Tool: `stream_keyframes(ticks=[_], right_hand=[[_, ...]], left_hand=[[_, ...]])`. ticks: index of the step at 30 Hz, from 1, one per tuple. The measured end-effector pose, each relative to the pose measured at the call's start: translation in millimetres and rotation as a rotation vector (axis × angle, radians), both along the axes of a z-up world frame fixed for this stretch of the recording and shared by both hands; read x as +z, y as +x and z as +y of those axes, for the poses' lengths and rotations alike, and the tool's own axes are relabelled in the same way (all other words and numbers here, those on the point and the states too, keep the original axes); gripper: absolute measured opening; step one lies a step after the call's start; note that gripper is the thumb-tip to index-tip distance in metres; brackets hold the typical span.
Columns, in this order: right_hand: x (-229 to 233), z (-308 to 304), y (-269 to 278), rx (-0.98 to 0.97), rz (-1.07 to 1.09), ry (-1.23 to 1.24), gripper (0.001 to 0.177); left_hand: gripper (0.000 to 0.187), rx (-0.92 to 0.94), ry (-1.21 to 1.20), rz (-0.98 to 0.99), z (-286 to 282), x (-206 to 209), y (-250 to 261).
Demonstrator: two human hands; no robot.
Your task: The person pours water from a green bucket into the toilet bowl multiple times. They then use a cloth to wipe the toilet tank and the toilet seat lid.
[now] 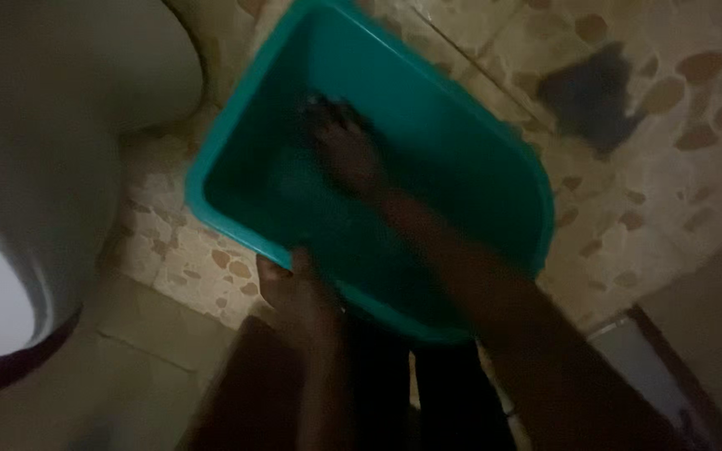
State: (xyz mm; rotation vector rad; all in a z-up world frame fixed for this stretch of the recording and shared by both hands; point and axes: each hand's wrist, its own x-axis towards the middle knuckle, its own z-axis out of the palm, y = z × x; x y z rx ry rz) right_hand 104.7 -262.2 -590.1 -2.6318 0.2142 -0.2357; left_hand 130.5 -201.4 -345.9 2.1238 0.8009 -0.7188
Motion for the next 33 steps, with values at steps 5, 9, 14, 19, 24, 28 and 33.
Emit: stream_keyframes(ticks=[5, 9, 14, 19, 24, 28, 33], right_hand=[[-17.8, -9.6, -22.9, 0.032, 0.458, 0.193, 0.047], [-3.1, -4.5, -31.1, 0.043, 0.765, 0.474, 0.049], [-6.4, -1.6, -57.9, 0.167, 0.361, 0.122, 0.055], [-26.7, -21.5, -78.1, 0.032, 0.831, 0.309, 0.032], [23.6, -49.0, -97.4, -0.492, 1.308, 1.128, 0.026], [73.1, -81.6, -119.3, -0.238, 0.42, 2.692, 0.025], [170.0, -94.3, -96.9, -0.015, -0.077, 2.671, 0.031]], left_hand=[[0.007, -0.056, -0.137, -0.154, 17.0, -16.5, -13.7], [0.003, -0.014, -0.096, -0.189, 19.7, -27.4, -16.4], [0.005, 0.101, -0.29, -0.222, 8.0, -22.1, -19.9], [0.016, 0.119, -0.222, -0.205, 8.4, -34.2, -23.6], [0.03, -0.194, -0.07, -0.377, 21.0, -50.5, -41.6], [0.034, 0.296, -0.369, -0.164, 19.3, -64.4, -63.2], [0.046, 0.282, -0.469, 0.084, 18.2, -69.4, -95.8]])
